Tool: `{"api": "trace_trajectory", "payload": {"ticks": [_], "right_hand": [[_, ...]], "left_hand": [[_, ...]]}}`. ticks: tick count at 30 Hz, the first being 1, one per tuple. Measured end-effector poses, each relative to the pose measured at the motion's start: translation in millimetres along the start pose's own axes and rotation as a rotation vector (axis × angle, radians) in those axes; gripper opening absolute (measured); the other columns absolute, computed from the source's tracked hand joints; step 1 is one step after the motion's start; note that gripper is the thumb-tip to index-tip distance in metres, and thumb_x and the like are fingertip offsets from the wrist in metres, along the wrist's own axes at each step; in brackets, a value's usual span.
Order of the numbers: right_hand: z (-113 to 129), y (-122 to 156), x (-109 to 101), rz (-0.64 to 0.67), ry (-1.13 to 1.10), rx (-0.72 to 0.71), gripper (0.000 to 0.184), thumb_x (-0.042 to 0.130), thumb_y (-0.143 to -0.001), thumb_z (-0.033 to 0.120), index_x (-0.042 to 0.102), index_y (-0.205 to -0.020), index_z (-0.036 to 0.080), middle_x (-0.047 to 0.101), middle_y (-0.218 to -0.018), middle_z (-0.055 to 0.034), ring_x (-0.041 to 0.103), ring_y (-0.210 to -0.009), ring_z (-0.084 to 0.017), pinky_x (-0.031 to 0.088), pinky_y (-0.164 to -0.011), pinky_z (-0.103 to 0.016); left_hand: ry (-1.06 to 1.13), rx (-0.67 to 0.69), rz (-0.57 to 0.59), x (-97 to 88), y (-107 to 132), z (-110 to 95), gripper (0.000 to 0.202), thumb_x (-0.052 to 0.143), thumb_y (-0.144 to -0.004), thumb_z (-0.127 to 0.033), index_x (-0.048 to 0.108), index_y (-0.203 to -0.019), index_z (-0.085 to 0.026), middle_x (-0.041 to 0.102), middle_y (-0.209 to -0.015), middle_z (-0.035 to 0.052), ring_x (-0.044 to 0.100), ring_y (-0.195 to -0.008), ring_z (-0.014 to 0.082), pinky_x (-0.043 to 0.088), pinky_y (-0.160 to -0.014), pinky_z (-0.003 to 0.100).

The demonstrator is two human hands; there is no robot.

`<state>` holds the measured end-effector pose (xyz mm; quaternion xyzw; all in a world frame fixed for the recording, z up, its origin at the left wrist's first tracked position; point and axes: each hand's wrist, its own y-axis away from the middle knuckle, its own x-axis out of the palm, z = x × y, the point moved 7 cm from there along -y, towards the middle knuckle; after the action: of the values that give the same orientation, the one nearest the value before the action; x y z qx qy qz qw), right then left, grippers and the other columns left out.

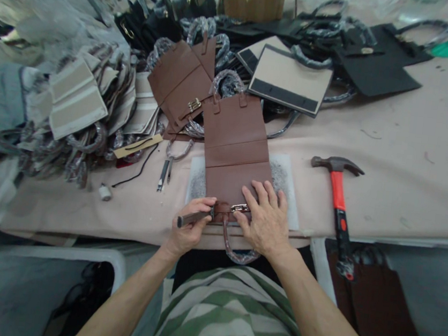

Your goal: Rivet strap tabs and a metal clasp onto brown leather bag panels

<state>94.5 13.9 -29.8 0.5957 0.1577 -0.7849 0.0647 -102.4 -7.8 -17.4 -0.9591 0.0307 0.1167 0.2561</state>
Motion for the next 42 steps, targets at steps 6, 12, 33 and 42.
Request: {"api": "trace_trajectory", "payload": {"ticks": [6,12,33,42], "right_hand": [[0.9,-0.3,-2.9,-0.015,-0.008,-0.005,0.054,0.048,-0.098,0.048,0.054,-0.144,0.019,0.046,-0.155,-0.0136,0.033,-0.145,-0.036,0.026,-0.118,-0.058],[1.2,-0.6,-2.6,-0.022,-0.012,-0.012,0.055,0.048,-0.098,0.048,0.054,-0.145,0.020,0.046,-0.154,-0.0138,0.034,-0.145,-0.037,0.025,-0.118,-0.058],[-0.1,0.1,0.5,-0.006,-0.003,-0.002,0.055,0.049,-0.098,0.050,0.053,-0.145,0.021,0.045,-0.156,-0.0129,0.032,-0.146,-0.036,0.024,-0.118,-0.058],[0.2,0.2,0.0,-0.009,-0.011,-0.003,0.056,0.050,-0.097,0.049,0.053,-0.145,0.020,0.045,-0.156,-0.0133,0.033,-0.146,-0.037,0.024,-0.118,-0.058]], "left_hand": [[-0.082,-0.029,-0.121,-3.8,5.0,7.2,0.010,0.062,-0.097,-0.019,0.061,-0.107,-0.020,0.071,-0.112,0.0106,0.069,-0.107,0.0230,0.057,-0.096,0.045],[-0.158,-0.054,-0.181,-3.9,14.6,6.3,0.007,0.059,-0.098,-0.021,0.059,-0.105,-0.020,0.070,-0.114,0.0118,0.068,-0.110,0.0236,0.056,-0.097,0.047],[-0.102,-0.019,-0.078,0.3,-4.6,8.4,0.005,0.058,-0.098,-0.023,0.059,-0.102,-0.020,0.069,-0.105,0.0091,0.068,-0.100,0.0220,0.056,-0.091,0.042],[-0.127,0.044,0.005,5.3,-8.7,8.8,0.008,0.057,-0.098,-0.021,0.057,-0.106,-0.020,0.068,-0.105,0.0091,0.066,-0.101,0.0216,0.055,-0.091,0.041]]}}
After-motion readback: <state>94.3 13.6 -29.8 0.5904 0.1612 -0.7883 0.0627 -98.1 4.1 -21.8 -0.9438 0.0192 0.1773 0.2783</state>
